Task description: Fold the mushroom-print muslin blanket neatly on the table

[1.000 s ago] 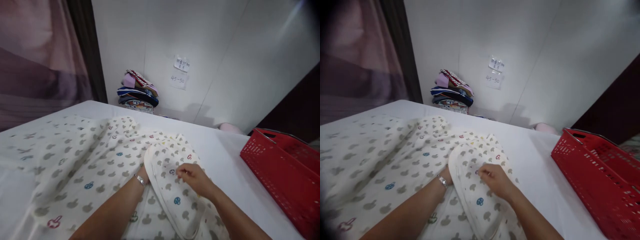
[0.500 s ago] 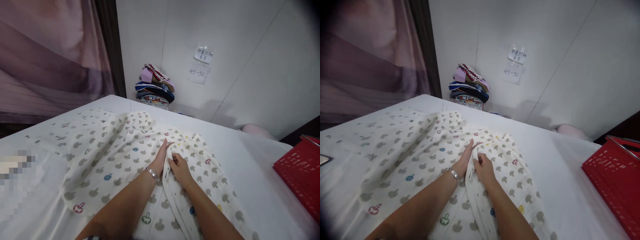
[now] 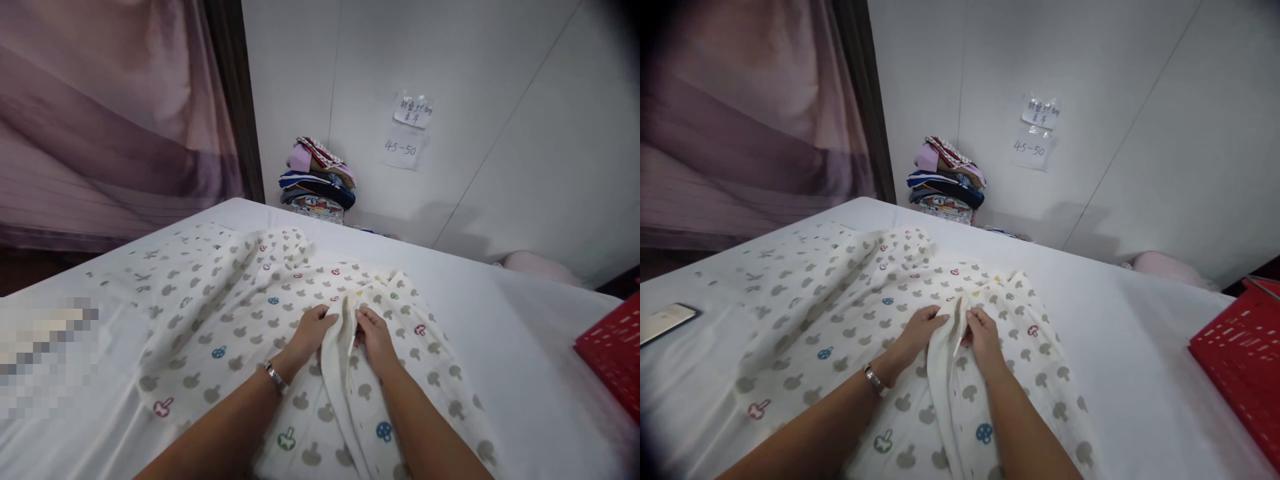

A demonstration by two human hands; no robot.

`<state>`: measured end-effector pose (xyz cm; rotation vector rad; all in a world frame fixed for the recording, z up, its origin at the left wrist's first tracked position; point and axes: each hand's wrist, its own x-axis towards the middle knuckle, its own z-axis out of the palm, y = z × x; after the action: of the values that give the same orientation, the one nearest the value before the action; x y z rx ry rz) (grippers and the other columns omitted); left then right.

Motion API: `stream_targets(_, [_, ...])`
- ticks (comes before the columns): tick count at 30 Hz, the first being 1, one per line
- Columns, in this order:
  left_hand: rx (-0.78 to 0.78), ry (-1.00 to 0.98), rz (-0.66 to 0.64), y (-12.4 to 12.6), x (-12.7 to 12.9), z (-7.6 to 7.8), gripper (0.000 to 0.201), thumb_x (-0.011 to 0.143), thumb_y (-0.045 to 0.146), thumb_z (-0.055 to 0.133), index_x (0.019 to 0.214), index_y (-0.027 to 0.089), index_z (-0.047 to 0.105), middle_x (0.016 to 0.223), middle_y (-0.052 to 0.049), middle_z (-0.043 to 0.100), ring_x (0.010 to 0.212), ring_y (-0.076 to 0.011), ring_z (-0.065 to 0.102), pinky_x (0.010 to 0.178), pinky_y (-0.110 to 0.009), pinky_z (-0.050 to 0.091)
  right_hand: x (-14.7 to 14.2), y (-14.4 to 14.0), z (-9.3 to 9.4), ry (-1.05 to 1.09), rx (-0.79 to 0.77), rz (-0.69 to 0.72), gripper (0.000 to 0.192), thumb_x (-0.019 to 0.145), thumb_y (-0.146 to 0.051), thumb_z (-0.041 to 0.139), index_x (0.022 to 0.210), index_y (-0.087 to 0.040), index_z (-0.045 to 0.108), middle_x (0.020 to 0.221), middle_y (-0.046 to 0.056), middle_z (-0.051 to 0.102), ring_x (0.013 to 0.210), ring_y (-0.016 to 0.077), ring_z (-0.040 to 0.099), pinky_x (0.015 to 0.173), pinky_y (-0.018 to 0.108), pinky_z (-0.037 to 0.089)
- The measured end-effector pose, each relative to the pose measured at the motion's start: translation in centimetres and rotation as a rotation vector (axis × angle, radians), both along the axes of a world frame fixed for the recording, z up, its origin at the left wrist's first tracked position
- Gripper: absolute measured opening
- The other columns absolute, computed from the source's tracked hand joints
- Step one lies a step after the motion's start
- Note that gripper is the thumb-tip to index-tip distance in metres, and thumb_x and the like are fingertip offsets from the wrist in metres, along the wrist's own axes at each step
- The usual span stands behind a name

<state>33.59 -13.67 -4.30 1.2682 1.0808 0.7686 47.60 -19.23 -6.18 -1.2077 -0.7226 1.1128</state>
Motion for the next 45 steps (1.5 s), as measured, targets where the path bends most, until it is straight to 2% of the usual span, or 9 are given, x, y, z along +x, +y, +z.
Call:
stream_targets(3, [0.059,-0.006,0.050,0.6,0.0,-0.4,0.023,0.068,0.038,0.061,0.066,0.016,0.057,0.058,0.004,0.051,0.054,-0.0103,0.044,0.052,-0.022,0.034,-0.3,-0.8,1.8,0.016,0.031,-0.062,0.025,0.074,-0.042,0.064,0.073,-0.018,0.056,0.050,-0.006,0.047,0.042,0.0080,0.043,0.038,0.019,0.036])
stream_targets(7, [0.124,0.040,0.044,0.8,0.1,0.3,0.023,0.069,0.037,0.060,0.061,0.015,0.057,0.055,0.005,0.049,0.052,-0.0096,0.042,0.050,-0.021,0.032,-1.6,-1.6,3.4,-0.030,-0.006,-0.018,0.026,0.073,-0.042,0.066,0.078,-0.021,0.052,0.046,-0.009,0.047,0.036,0.0083,0.042,0.033,0.018,0.034])
stream_targets(11, [0.105,-0.012,-0.021,-0.1,0.4,1.4,0.026,0.071,0.038,0.058,0.059,0.016,0.057,0.052,0.004,0.052,0.049,-0.0105,0.045,0.048,-0.021,0.034,-2.8,-1.3,2.7,-0.104,-0.103,0.045,0.035,0.068,-0.048,0.067,0.076,-0.021,0.046,0.042,-0.007,0.051,0.034,0.0110,0.047,0.033,0.019,0.039])
stream_targets(17, [0.077,-0.072,-0.078,-0.8,0.5,2.2,0.026,0.076,0.038,0.055,0.060,0.017,0.058,0.044,0.004,0.050,0.041,-0.0098,0.042,0.043,-0.021,0.031,-2.8,-1.0,2.4,-0.049,-0.074,0.063,0.040,0.066,-0.053,0.067,0.076,-0.021,0.045,0.046,-0.005,0.057,0.038,0.0118,0.053,0.037,0.020,0.044])
stream_targets(25, [0.135,-0.055,-0.139,-0.9,0.3,2.5,0.030,0.080,0.037,0.050,0.057,0.017,0.054,0.043,0.003,0.048,0.042,-0.0099,0.041,0.043,-0.021,0.031,-2.4,-1.1,3.1,-0.054,-0.049,0.043,0.040,0.067,-0.052,0.068,0.078,-0.021,0.044,0.046,-0.006,0.056,0.037,0.0119,0.054,0.037,0.020,0.045])
stream_targets(34, [0.121,-0.119,-0.235,-1.3,0.4,2.8,0.036,0.082,0.046,0.050,0.062,0.016,0.057,0.044,0.002,0.051,0.040,-0.0102,0.042,0.041,-0.021,0.030,-2.4,-0.9,2.5,-0.092,-0.056,0.101,0.042,0.068,-0.056,0.066,0.078,-0.021,0.045,0.045,-0.005,0.056,0.037,0.0120,0.053,0.036,0.020,0.044])
stream_targets(38, [0.167,-0.088,-0.188,-1.4,0.5,2.5,0.025,0.077,0.039,0.057,0.069,0.016,0.062,0.051,0.002,0.054,0.047,-0.0105,0.046,0.046,-0.021,0.034,-2.4,-0.9,2.3,-0.104,-0.050,0.114,0.039,0.070,-0.054,0.064,0.078,-0.020,0.047,0.045,-0.005,0.055,0.037,0.0118,0.052,0.036,0.020,0.044])
stream_targets(42, [0.177,-0.063,-0.135,-1.2,0.6,2.2,0.022,0.076,0.034,0.056,0.065,0.016,0.062,0.053,0.002,0.054,0.050,-0.0113,0.046,0.049,-0.021,0.034,-2.3,-0.9,2.3,-0.112,-0.058,0.141,0.034,0.071,-0.050,0.062,0.076,-0.020,0.048,0.047,-0.005,0.055,0.039,0.0114,0.053,0.037,0.020,0.043])
stream_targets(45, [0.219,-0.017,-0.061,-0.8,0.5,2.0,0.021,0.074,0.032,0.056,0.061,0.017,0.061,0.053,0.002,0.053,0.053,-0.0122,0.045,0.051,-0.022,0.033,-2.1,-1.0,2.6,-0.188,-0.042,0.122,0.029,0.074,-0.047,0.059,0.075,-0.020,0.050,0.050,-0.005,0.053,0.038,0.0087,0.048,0.034,0.018,0.037])
